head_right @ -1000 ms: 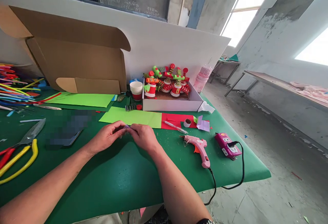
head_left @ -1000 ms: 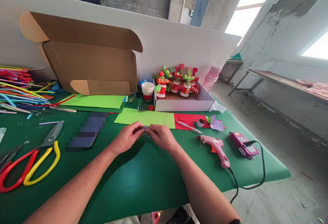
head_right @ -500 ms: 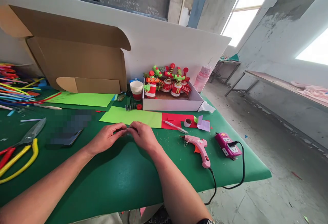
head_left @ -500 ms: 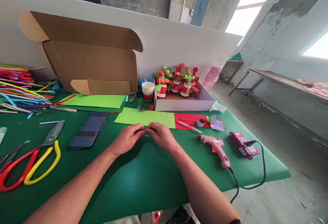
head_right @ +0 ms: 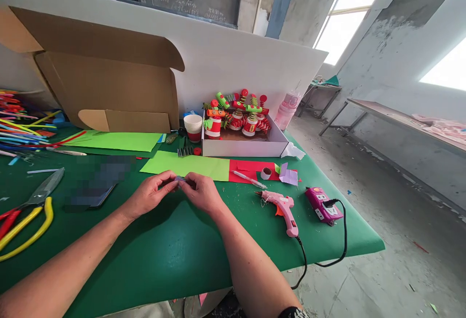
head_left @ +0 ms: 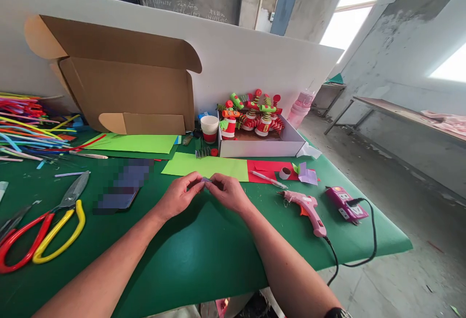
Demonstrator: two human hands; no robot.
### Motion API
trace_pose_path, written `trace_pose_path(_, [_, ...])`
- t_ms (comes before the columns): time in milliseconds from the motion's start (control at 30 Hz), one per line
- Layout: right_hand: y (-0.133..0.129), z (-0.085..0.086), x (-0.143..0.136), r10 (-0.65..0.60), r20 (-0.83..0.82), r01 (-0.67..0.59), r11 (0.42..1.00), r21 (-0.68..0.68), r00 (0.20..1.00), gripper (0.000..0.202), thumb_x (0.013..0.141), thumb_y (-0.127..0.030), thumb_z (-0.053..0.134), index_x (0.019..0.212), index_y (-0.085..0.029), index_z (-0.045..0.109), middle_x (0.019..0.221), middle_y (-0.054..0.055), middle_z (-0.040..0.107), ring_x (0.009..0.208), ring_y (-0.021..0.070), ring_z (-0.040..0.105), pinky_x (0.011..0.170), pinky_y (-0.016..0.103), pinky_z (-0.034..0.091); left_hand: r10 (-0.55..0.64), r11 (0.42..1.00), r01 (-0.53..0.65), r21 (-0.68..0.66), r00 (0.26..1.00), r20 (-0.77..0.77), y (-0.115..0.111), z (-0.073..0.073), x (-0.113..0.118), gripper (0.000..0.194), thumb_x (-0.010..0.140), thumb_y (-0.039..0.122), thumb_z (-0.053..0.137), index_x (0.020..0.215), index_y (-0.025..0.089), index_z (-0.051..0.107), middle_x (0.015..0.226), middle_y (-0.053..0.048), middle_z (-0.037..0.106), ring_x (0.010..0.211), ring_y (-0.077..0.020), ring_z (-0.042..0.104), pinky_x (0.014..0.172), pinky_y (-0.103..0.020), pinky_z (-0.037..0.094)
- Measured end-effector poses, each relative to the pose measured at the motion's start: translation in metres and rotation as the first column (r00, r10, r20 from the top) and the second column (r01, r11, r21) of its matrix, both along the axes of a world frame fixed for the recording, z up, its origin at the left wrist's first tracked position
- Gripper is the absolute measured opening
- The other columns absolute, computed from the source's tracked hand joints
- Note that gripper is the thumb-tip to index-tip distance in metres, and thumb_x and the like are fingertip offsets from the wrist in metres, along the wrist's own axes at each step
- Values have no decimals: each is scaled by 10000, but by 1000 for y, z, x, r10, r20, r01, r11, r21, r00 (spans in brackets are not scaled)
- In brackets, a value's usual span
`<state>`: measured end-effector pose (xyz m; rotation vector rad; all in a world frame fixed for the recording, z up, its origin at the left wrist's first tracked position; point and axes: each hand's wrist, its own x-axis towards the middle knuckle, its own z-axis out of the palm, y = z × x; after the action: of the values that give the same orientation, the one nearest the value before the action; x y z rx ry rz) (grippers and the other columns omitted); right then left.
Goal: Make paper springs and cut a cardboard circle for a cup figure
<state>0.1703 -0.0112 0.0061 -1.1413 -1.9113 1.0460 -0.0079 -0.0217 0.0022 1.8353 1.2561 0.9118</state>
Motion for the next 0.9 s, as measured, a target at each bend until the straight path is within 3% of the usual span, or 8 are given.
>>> trace_pose_path(200, [0,-2,0,63,38,-61,997,-42,997,332,931,-401,459,674,-192,476,581,-50,462,546,92,375,536,234,263,-4,1000,4,-23,1000,-5,1,-2,-1,372,893,530,472,713,207,509,649,42,484,637,-134,426,603,-257,365])
trace_pose_path(333, [1,0,1,106,-57,-112,988,-104,993,375,942,-454,437,694,-186,522,604,-38,501,564,96,432,555,225,323,4,1000,-4,-10,1000,19,1,2,-2,366,881,517,490,696,203,527,654,35,489,652,-137,424,611,-260,362])
trace_pose_path(500, [1,1,2,123,-125,-134,988,-83,985,377,921,-469,466,740,-171,608,630,-27,515,596,104,446,575,229,340,-3,1000,3,-4,998,67,0,7,-1,348,878,494,493,685,207,526,642,33,501,662,-144,457,637,-263,387])
trace_pose_path(600, [2,-2,1,106,-67,-110,992,-64,992,299,904,-398,500,728,-174,591,639,-32,504,598,102,430,586,233,333,-13,1000,14,16,1000,-23,0,5,-2,346,882,488,473,681,209,506,638,36,484,644,-140,428,611,-259,364])
trace_pose_path(733, [2,-6,0,47,36,-47,999,-6,998,107,786,-250,631,730,-178,573,652,-52,488,611,97,413,592,229,315,-52,998,58,35,988,-148,1,3,-2,348,882,478,454,662,209,478,616,47,438,609,-128,369,571,-249,324])
trace_pose_path(900, [6,-11,-1,9,-122,-23,993,-118,992,184,788,-324,638,730,-184,534,633,-57,489,594,98,435,574,231,334,-22,1000,22,1,997,-72,0,2,0,390,885,561,462,720,211,507,631,53,465,609,-125,388,566,-238,338])
